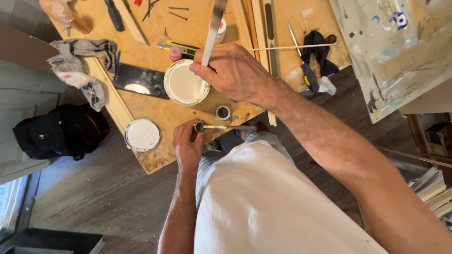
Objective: Painting a small object and opening a paint bottle on a workbench
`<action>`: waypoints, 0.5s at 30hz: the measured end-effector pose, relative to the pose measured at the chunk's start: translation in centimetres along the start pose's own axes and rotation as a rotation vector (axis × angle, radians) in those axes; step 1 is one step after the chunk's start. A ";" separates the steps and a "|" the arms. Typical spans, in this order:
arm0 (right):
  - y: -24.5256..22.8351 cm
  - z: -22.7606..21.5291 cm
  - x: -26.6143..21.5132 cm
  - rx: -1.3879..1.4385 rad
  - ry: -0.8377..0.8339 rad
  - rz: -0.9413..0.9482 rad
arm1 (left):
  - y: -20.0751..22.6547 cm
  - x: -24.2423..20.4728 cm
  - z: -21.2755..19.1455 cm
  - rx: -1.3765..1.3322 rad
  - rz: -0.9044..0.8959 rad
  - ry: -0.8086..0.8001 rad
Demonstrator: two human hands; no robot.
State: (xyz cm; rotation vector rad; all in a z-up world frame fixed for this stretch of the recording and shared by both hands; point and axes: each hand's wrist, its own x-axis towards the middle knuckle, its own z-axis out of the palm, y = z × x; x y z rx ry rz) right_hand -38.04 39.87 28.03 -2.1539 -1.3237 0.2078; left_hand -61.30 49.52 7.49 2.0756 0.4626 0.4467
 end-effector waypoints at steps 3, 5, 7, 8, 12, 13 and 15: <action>0.5 0.6 -0.3 0.342 -0.122 0.180 | -0.1 -0.1 0.1 0.003 0.035 0.007; 1.9 1.8 -0.1 0.121 0.092 -0.031 | -0.4 0.1 -0.3 -0.034 0.044 -0.021; 0.5 1.2 0.0 0.094 0.038 -0.053 | -0.3 0.1 -0.6 -0.020 0.054 0.008; 0.0 0.6 -0.4 0.032 -0.007 -0.034 | -0.1 -0.1 -0.4 -0.041 0.080 0.001; 0.2 1.8 0.0 0.140 -0.095 -0.116 | 0.2 -0.1 -0.5 -0.040 0.078 0.035; 0.1 1.7 0.0 0.009 -0.024 -0.144 | 0.1 -0.2 -0.4 -0.041 0.072 0.033; 0.1 1.7 0.2 -0.119 0.045 -0.183 | -0.3 -0.1 -0.4 -0.040 0.064 0.041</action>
